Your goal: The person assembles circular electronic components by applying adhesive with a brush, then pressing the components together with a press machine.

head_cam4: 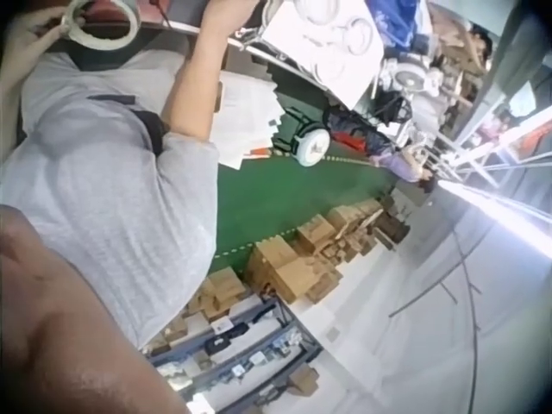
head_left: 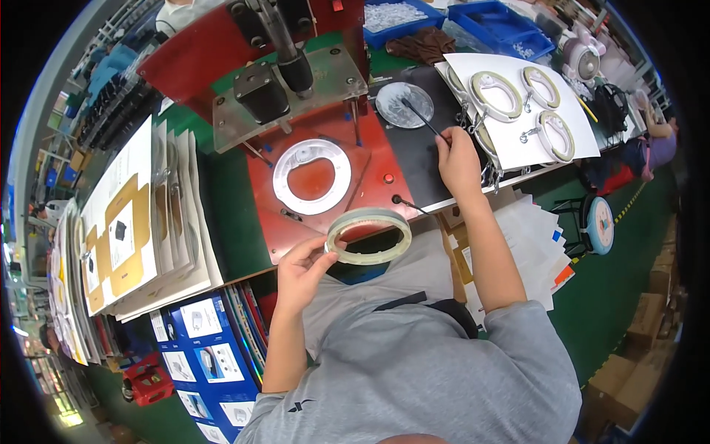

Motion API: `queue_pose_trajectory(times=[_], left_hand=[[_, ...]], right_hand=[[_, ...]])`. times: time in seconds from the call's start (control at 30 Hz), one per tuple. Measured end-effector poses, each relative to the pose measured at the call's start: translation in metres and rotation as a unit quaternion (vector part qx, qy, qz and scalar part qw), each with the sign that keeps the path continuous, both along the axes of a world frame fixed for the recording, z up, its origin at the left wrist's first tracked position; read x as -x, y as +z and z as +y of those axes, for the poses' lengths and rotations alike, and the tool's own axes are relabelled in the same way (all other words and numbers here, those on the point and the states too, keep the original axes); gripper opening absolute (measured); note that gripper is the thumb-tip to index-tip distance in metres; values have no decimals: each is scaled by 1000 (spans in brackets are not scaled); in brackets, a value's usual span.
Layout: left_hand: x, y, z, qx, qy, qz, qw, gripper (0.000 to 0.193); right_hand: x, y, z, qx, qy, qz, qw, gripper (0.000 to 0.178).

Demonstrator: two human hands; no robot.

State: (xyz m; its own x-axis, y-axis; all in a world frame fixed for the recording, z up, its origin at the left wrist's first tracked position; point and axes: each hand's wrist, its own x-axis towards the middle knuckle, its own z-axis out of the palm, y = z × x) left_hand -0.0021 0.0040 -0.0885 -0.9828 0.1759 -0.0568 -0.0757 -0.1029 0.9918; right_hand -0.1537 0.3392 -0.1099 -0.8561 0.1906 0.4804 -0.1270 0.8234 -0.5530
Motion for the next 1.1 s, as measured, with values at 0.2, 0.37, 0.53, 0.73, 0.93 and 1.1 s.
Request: queue_pose_trajectory(times=[0.2, 0.37, 0.53, 0.73, 0.93, 1.1], left_hand=[[-1, -2, -3, -15, -16, -4, 1000, 34], [1, -1, 3, 0, -7, 2, 1000, 34], [4, -5, 0, 20, 5, -12, 1000, 32], [-2, 2, -2, 62, 17, 32, 997, 30], [-4, 10, -1, 70, 15, 37, 997, 28], [-12, 44, -8, 207, 66, 147, 965, 23]], right_hand=[[13, 5, -4, -49, 76, 27, 996, 12], [10, 12, 5, -48, 59, 51, 996, 11], [14, -2, 13, -70, 55, 32, 995, 8], [15, 1, 5, -23, 59, 66, 996, 7], [-18, 25, 11, -22, 43, -38, 998, 11], [-62, 81, 6, 260, 93, -65, 959, 19]])
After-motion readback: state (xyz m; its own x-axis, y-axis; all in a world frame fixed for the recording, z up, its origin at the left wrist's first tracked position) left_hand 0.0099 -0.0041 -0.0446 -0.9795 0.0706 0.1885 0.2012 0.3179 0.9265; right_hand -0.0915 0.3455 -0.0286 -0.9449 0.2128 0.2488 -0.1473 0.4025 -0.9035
